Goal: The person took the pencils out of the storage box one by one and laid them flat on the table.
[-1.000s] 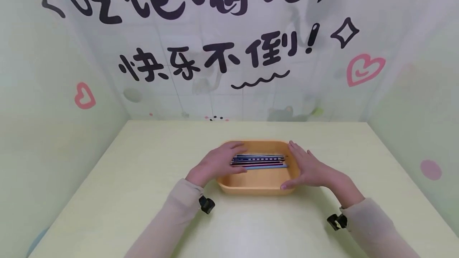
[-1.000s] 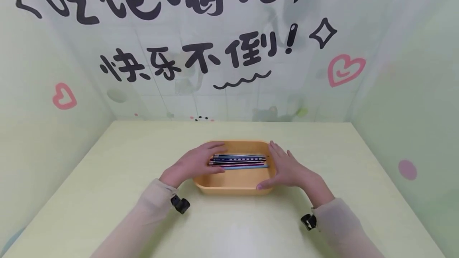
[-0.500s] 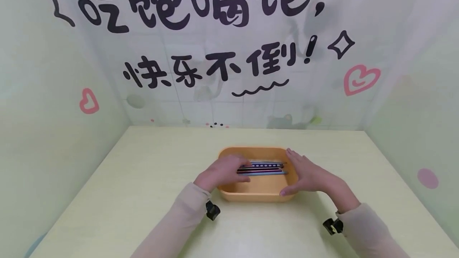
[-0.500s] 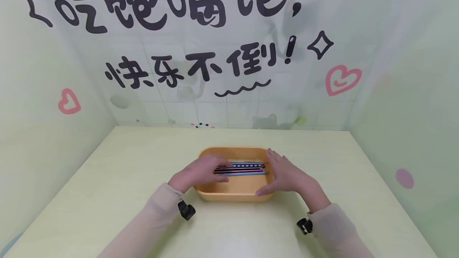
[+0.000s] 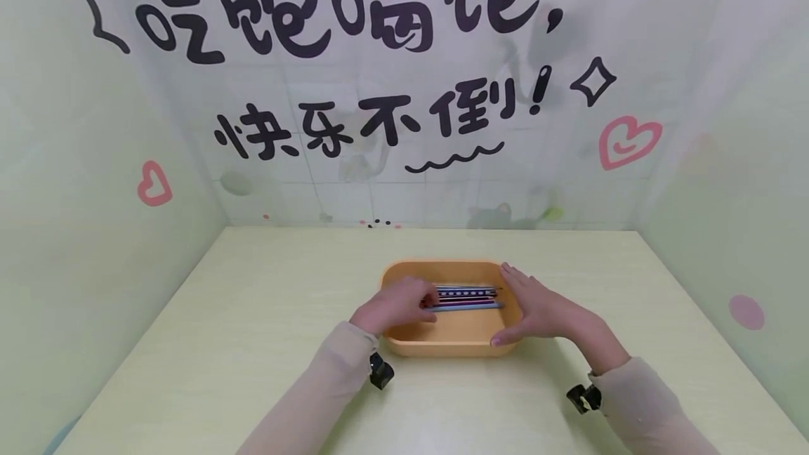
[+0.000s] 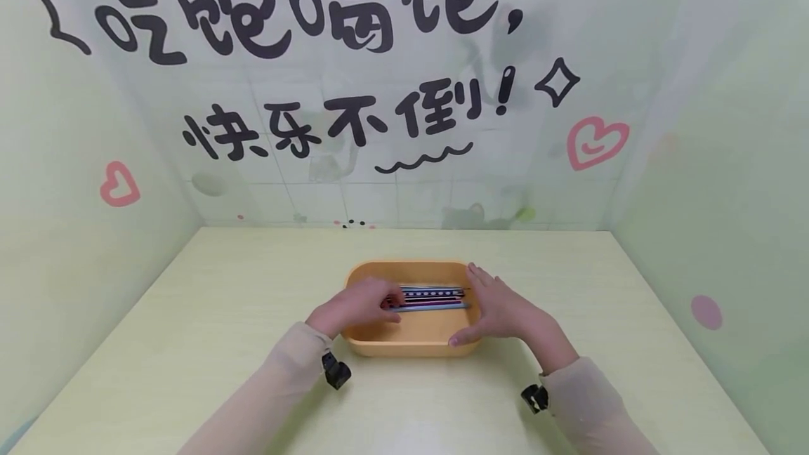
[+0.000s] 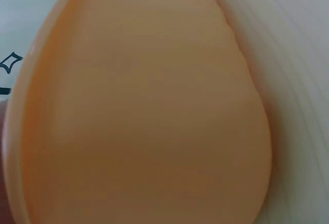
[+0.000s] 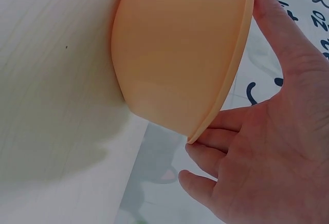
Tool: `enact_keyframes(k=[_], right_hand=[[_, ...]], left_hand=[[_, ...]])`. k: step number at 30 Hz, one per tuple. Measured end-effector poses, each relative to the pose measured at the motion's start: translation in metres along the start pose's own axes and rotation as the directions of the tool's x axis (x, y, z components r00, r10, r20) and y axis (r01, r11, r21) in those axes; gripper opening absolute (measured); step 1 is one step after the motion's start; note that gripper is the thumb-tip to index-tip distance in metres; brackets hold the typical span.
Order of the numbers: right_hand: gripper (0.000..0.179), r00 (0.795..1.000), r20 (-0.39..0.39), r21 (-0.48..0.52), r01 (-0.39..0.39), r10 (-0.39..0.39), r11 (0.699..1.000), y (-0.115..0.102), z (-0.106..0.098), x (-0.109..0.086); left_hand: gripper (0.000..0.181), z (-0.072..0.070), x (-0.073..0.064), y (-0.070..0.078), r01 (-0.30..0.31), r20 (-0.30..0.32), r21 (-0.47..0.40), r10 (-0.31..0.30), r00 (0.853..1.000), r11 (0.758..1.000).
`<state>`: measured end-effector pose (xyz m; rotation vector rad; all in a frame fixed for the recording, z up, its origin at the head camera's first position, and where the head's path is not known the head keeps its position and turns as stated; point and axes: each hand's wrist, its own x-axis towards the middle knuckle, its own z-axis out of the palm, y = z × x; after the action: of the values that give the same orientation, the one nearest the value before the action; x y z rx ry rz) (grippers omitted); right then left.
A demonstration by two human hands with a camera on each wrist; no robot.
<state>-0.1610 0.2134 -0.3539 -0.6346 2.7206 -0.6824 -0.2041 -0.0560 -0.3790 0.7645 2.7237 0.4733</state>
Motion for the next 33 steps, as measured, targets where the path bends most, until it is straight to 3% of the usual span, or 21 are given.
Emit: enact_keyframes(k=[5,12,24,33], right_hand=[[0.126,1.0,0.002,0.002,-0.009,0.009,1.0,0.0,0.001,0.0],[0.127,1.0,0.008,-0.01,-0.012,0.012,1.0,0.003,0.003,0.002],[0.128,1.0,0.014,-0.026,-0.021,0.022,0.999,0.003,0.0,0.005],[0.129,0.999,0.03,-0.01,-0.028,0.028,1.0,0.004,-0.001,0.005]], left_hand=[[0.007,0.005,0.001,-0.001,0.054,-0.002,0.039,-0.054,0.999,0.998],[0.009,0.009,0.003,-0.002,0.041,0.013,0.09,-0.042,0.999,0.995],[0.012,0.009,0.009,-0.002,0.036,0.06,0.041,-0.038,0.997,0.999],[0.014,0.011,0.008,-0.007,-0.018,0.018,-0.034,0.019,1.0,0.999]])
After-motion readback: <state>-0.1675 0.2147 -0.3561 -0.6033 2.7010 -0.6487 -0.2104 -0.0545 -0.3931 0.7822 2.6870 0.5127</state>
